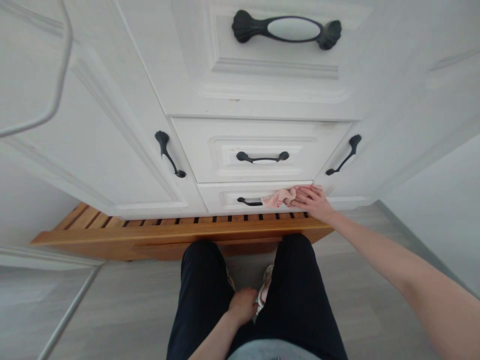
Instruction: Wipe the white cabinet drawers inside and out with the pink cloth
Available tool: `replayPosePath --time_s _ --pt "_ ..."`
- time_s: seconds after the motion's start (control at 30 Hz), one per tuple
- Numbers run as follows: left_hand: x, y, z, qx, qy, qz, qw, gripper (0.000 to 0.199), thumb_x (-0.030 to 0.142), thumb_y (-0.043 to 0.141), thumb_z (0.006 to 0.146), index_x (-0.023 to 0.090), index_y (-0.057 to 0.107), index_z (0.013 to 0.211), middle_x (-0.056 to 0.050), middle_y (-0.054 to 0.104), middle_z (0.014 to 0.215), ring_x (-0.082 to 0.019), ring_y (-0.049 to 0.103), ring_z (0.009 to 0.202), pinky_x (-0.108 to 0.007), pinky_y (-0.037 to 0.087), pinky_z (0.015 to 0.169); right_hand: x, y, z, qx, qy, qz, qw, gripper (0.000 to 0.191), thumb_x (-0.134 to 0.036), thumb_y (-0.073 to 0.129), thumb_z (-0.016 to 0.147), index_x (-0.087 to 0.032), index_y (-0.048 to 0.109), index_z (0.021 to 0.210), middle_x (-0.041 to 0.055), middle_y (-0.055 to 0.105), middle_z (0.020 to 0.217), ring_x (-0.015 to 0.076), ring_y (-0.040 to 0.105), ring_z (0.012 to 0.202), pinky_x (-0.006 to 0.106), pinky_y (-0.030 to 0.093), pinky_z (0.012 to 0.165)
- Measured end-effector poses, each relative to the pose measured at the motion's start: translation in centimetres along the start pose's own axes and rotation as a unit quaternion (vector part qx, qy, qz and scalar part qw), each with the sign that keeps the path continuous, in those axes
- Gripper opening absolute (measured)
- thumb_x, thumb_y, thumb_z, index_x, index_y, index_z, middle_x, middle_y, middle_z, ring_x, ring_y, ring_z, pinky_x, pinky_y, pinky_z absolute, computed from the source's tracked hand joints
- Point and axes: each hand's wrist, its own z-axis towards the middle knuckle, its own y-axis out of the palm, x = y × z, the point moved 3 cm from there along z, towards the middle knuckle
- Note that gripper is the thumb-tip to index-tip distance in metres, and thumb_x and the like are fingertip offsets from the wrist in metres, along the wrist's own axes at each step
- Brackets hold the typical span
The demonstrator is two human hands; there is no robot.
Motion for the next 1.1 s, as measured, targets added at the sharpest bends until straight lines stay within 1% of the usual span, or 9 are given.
replayPosePath --time_s 0.17,0.33,0.47,0.6,0.7,0.8,0.93,1.03,1.1 --pt "0.2 0.0 -0.3 0.005 -0.004 -0.007 1.0 0.037 0.028 0.049 0.086 0.025 0.068 0.118 -0.009 0.069 0.126 -0.026 0.063 0.119 -0.036 0.049 0.1 -5.1 3.3 -2.4 0.046 -0.008 0.035 0.998 0.036 -0.013 0.052 0.091 -0.035 0.072 0.11 0.0006 0.073 0.119 0.0169 0.064 0.116 0.041 0.051 0.101" --pt "0.1 0.0 0.0 0.003 -0.008 -0.032 0.999 0.036 0.033 0.047 0.088 0.024 0.069 0.115 -0.011 0.07 0.123 -0.029 0.065 0.115 -0.038 0.051 0.096 -10.2 3.5 -2.5 0.143 0.062 0.058 0.986 0.036 -0.013 0.04 0.094 -0.023 0.07 0.112 0.0115 0.067 0.121 0.0247 0.06 0.118 0.045 0.055 0.098" --pt "0.1 0.0 0.5 -0.009 -0.012 -0.038 0.999 0.037 0.034 0.048 0.088 0.025 0.069 0.117 -0.01 0.07 0.124 -0.028 0.065 0.116 -0.037 0.051 0.095 -14.8 2.1 2.4 0.269 0.123 0.052 0.954 0.034 -0.018 0.044 0.098 -0.03 0.069 0.117 0.0091 0.061 0.124 0.0289 0.057 0.119 0.055 0.048 0.105" --pt "0.1 -0.2 0.4 -0.006 -0.007 -0.035 0.999 0.038 0.034 0.047 0.089 0.024 0.069 0.118 -0.01 0.07 0.124 -0.029 0.065 0.115 -0.038 0.051 0.096 -19.9 2.8 11.1 0.367 0.094 0.028 0.925 0.025 -0.027 0.053 0.099 -0.036 0.071 0.115 0.0063 0.062 0.118 0.0287 0.055 0.118 0.052 0.047 0.106" --pt "-0.1 -0.2 0.3 0.005 -0.006 -0.034 0.999 0.038 0.03 0.048 0.087 0.023 0.069 0.118 -0.011 0.07 0.124 -0.028 0.065 0.116 -0.038 0.051 0.097 -23.3 5.4 17.8 0.287 0.013 -0.046 0.957 0.029 -0.03 0.048 0.102 -0.036 0.066 0.125 0.0045 0.065 0.122 0.0264 0.056 0.118 0.048 0.045 0.106" --pt "-0.3 -0.1 0.3 0.006 0.002 -0.036 0.999 0.037 0.029 0.049 0.086 0.024 0.069 0.117 -0.01 0.069 0.124 -0.028 0.064 0.117 -0.038 0.05 0.098 -25.7 8.2 21.2 0.194 -0.135 -0.135 0.962 0.037 -0.023 0.042 0.104 -0.035 0.058 0.135 0.0014 0.06 0.14 0.0227 0.051 0.132 0.042 0.045 0.106" --pt "-0.5 -0.1 0.2 0.006 0.005 -0.041 0.999 0.037 0.032 0.049 0.088 0.023 0.069 0.117 -0.01 0.069 0.123 -0.027 0.064 0.116 -0.037 0.05 0.098 -26.0 10.6 20.8 0.159 -0.251 -0.16 0.941 0.028 -0.022 0.05 0.102 -0.028 0.064 0.125 -0.0003 0.063 0.139 0.0154 0.054 0.131 0.032 0.05 0.103" --pt "-0.6 -0.2 0.1 0.007 0.003 -0.046 0.999 0.037 0.032 0.048 0.088 0.024 0.068 0.118 -0.009 0.069 0.125 -0.027 0.063 0.117 -0.036 0.049 0.099 -24.1 11.5 18.6 0.141 -0.305 -0.174 0.926 0.012 -0.023 0.064 0.097 -0.014 0.072 0.097 0.0052 0.075 0.114 0.0145 0.07 0.106 0.036 0.057 0.097" --pt "-0.6 -0.3 -0.1 0.006 0.003 -0.05 0.999 0.038 0.032 0.048 0.089 0.025 0.067 0.12 -0.009 0.068 0.127 -0.026 0.063 0.119 -0.035 0.049 0.1 -22.0 11.5 16.8 0.135 -0.321 -0.179 0.92 0.025 -0.02 0.063 0.096 -0.01 0.07 0.075 0.0051 0.078 0.099 0.0098 0.074 0.09 0.032 0.056 0.097"
